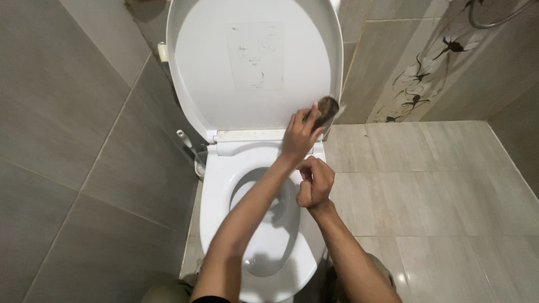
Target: The person cleans the underside of a toilet lid and the upper rim using a handheld brush and water from a sprayer.
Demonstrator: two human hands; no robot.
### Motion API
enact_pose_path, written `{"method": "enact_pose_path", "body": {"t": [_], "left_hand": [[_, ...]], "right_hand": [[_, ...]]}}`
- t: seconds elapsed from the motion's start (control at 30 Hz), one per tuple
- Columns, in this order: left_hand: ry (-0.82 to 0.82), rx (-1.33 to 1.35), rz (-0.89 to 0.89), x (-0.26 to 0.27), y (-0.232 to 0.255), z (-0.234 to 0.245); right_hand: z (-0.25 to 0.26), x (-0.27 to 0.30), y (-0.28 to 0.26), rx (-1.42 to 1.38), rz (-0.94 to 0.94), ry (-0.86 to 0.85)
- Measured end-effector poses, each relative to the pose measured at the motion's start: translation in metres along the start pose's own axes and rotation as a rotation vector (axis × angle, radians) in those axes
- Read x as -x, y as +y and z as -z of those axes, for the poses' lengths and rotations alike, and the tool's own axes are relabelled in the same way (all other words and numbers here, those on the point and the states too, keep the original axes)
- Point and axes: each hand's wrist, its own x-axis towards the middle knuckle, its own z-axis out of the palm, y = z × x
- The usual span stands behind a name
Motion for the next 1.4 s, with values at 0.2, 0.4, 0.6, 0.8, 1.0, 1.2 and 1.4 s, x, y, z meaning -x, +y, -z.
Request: {"method": "enact_pose_path", "body": {"t": [0.2, 0.4, 0.6, 0.8, 1.0, 1.2, 1.4], "left_hand": [[-0.242, -0.369, -0.378, 0.017, -0.047, 0.041], [-0.229, -0.546, -0.457, 0.018, -0.068, 0.081], [-0.002, -0.629, -0.498, -0.015, -0.046, 0.05], [-0.071, -0.58, -0.65, -0.009, -0.063, 0.03], [-0.255, -0.575, -0.703, 0.012, -0.085, 0.047], [-0.22, -0.535, -0.559, 0.025, -0.118, 0.105], [0.124, -0.413, -0.02, -0.022, -0.103, 0.12]], "right_hand": [[0.002, -0.001, 0.001, 0.034, -0.032, -0.02], [0.004, -0.003, -0.001, 0.047, -0.033, -0.036], [0.001, -0.003, -0.005, 0.061, -0.025, -0.067], [0.001, 0.001, -0.002, 0.067, -0.015, -0.064], [0.002, 0.001, -0.006, 0.095, -0.033, -0.108], [0.003, -0.001, -0.005, 0.106, -0.057, -0.135], [-0.005, 0.003, -0.006, 0.119, -0.061, -0.16]]}}
